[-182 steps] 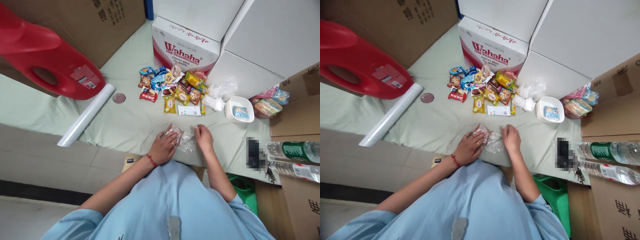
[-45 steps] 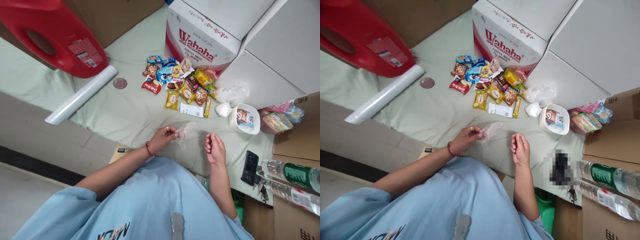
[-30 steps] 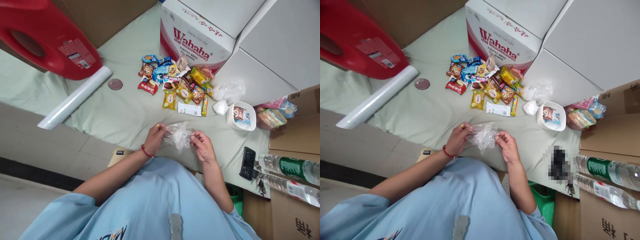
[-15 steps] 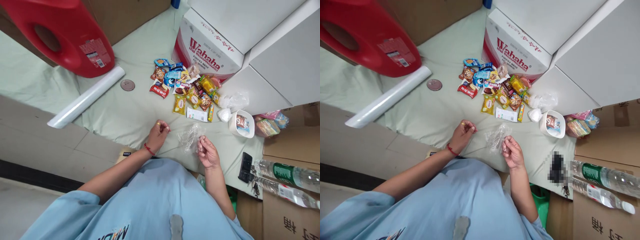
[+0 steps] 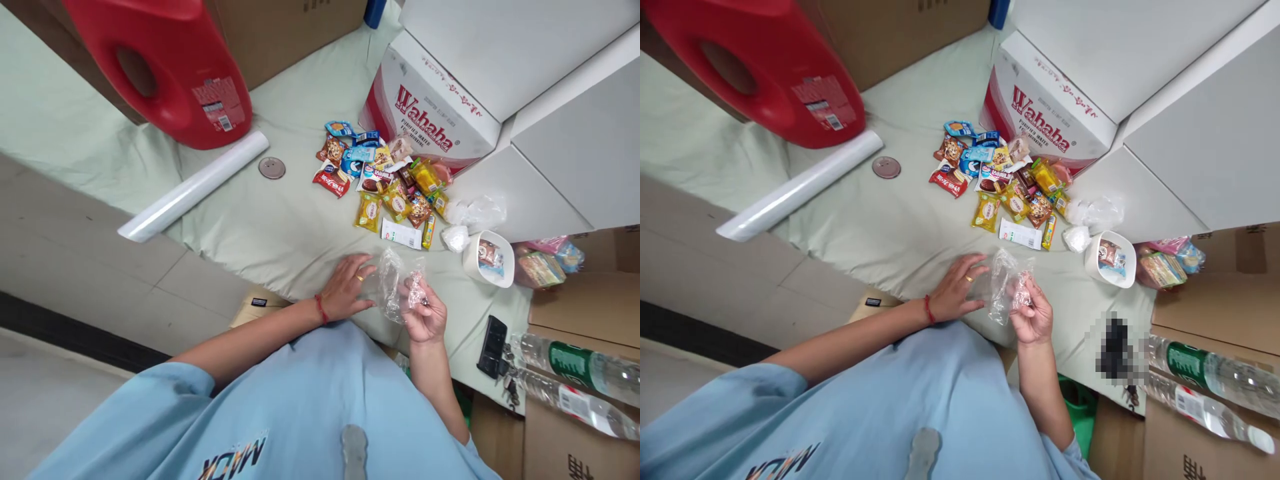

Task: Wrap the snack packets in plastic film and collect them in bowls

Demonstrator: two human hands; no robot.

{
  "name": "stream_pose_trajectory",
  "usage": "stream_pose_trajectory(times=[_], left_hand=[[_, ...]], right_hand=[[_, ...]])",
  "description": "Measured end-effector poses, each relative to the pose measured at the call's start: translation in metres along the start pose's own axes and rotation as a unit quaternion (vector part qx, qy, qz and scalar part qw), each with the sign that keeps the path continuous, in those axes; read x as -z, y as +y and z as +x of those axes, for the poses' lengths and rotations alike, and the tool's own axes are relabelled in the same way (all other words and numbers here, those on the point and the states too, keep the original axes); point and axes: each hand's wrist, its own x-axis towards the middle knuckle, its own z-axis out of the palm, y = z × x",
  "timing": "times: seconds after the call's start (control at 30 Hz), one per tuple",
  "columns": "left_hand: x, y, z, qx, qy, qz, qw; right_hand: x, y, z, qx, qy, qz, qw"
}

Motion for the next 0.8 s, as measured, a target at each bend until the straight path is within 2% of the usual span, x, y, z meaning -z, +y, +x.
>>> stream_pose_trajectory(times=[0.1, 0.17, 0.23, 0.3, 0.33, 0.4, 0.47, 0.57, 0.73, 0.8], left_hand=[[-0.003, 0.003, 0.006, 0.043, 0.004, -0.071, 0.997], [-0.003, 0.006, 0.009, 0.117, 0.012, -0.158, 0.98], [-0.002, 0.01, 0.012, 0.208, 0.019, -0.266, 0.941], [-0.002, 0.015, 0.014, 0.283, 0.03, -0.366, 0.886], [-0.002, 0.017, 0.015, 0.31, 0.04, -0.395, 0.864], [-0.003, 0.021, 0.017, 0.347, 0.065, -0.408, 0.842], [-0.006, 0.023, 0.018, 0.358, 0.085, -0.377, 0.85], [-0.009, 0.024, 0.018, 0.354, 0.086, -0.319, 0.875], [-0.008, 0.031, 0.019, 0.354, 0.073, -0.29, 0.886], [-0.005, 0.033, 0.018, 0.353, 0.068, -0.28, 0.89]], right_hand=[[0.003, -0.004, -0.005, 0.015, 0.005, 0.018, 1.0], [0.004, -0.007, -0.008, 0.038, 0.013, 0.018, 0.999], [0.004, -0.01, -0.009, 0.072, 0.018, 0.006, 0.997], [0.006, -0.013, -0.009, 0.118, 0.032, -0.016, 0.992], [0.008, -0.013, -0.008, 0.139, 0.044, -0.033, 0.989], [0.017, -0.011, -0.007, 0.173, 0.077, -0.081, 0.979], [0.028, -0.005, -0.006, 0.205, 0.122, -0.152, 0.959], [0.044, 0.006, -0.008, 0.26, 0.169, -0.293, 0.905], [0.05, 0.017, -0.008, 0.259, 0.106, -0.488, 0.827], [0.049, 0.018, -0.003, 0.241, 0.119, -0.508, 0.818]])
